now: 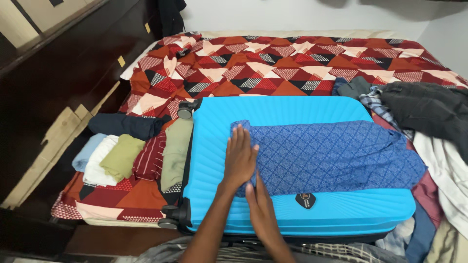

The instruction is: The person folds a blue patterned shirt, a pair of black jeans, a white undershirt, and a pair of beige pants by hand on a bed, stacking the folded items beside a blue suitcase.

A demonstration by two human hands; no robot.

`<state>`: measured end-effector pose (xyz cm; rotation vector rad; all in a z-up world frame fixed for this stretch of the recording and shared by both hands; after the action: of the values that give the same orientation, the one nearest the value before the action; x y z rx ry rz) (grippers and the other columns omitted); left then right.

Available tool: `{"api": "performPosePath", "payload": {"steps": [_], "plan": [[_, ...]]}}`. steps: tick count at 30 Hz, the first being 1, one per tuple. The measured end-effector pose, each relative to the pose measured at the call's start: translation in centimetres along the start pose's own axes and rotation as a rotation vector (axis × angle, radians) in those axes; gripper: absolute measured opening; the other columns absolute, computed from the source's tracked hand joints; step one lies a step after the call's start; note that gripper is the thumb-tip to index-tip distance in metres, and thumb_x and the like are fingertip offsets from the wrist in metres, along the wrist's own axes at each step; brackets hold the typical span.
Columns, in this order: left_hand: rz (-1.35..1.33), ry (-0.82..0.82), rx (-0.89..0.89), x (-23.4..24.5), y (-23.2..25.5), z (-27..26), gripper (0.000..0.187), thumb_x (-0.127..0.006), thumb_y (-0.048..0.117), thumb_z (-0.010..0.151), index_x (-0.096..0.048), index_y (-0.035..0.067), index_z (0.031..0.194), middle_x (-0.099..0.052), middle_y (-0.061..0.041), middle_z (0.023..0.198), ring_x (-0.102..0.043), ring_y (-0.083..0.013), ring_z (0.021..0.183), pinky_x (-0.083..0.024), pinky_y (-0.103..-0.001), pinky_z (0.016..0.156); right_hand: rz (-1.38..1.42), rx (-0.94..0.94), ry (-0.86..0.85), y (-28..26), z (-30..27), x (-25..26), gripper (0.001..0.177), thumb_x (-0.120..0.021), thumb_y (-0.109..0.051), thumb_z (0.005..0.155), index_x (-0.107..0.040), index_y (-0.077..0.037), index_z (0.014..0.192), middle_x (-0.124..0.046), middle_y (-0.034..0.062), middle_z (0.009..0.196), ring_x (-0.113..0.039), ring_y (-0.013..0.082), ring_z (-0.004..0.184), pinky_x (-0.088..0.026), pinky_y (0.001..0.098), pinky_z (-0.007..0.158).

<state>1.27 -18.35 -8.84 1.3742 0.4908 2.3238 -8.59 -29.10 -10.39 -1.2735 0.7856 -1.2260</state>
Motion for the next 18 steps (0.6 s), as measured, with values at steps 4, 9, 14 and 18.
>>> {"api": "performPosePath", "payload": {"steps": [4, 9, 14, 18], "plan": [[0.185, 0.070, -0.124, 2.0, 3.8, -1.2, 0.067, -0.050, 0.038, 0.103, -0.041, -0.013, 0.146, -0.031, -0.032, 0.160, -0.026, -0.0420, 0.152, -0.019, -0.054, 0.123, -0.219, -0.213, 0.024, 1.4, -1.9, 5.0, 0.066, -0.036, -0.049, 0.106, -0.064, 0.001, 0.138, -0.070, 0.0200, 0.137, -0.067, 0.0284, 0.130, -0.046, 0.0355, 0.115], [0.272, 0.103, -0.138, 3.1, 5.2, -1.4, 0.068, -0.051, 0.039, 0.103, -0.044, -0.014, 0.144, -0.037, -0.032, 0.157, -0.030, -0.0411, 0.150, -0.021, -0.053, 0.122, 0.278, 0.047, 0.117, -3.2, 4.5, 7.3, 0.077, -0.027, -0.055, 0.107, -0.057, 0.007, 0.141, -0.062, 0.0232, 0.146, -0.056, 0.0325, 0.140, -0.038, 0.0421, 0.121], [0.297, 0.071, -0.134, 2.5, 4.9, -1.9, 0.065, -0.052, 0.029, 0.099, -0.040, -0.013, 0.147, -0.033, -0.031, 0.160, -0.026, -0.0403, 0.153, -0.018, -0.054, 0.123, 0.521, 0.034, -0.017, -3.1, 10.0, 2.4, 0.089, -0.023, -0.066, 0.101, -0.035, 0.003, 0.155, -0.035, 0.0195, 0.165, -0.029, 0.0300, 0.156, -0.019, 0.0428, 0.126], [0.252, 0.020, -0.161, 1.6, 4.0, -2.0, 0.069, -0.055, 0.021, 0.092, -0.037, -0.008, 0.152, -0.027, -0.030, 0.161, -0.018, -0.0428, 0.154, -0.014, -0.056, 0.123, 0.507, 0.009, -0.120, -1.9, 12.1, -0.4, 0.100, -0.020, -0.074, 0.095, -0.026, 0.004, 0.158, -0.027, 0.0205, 0.168, -0.023, 0.0295, 0.157, -0.015, 0.0418, 0.126]]}}
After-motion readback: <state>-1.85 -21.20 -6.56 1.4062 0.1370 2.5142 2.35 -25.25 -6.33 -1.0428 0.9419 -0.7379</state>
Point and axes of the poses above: each hand's wrist, its own z-axis towards the middle knuckle, its own x-axis out of the back of the hand, y = z × x, the point moved 10 cm from there along z, towards the middle knuckle
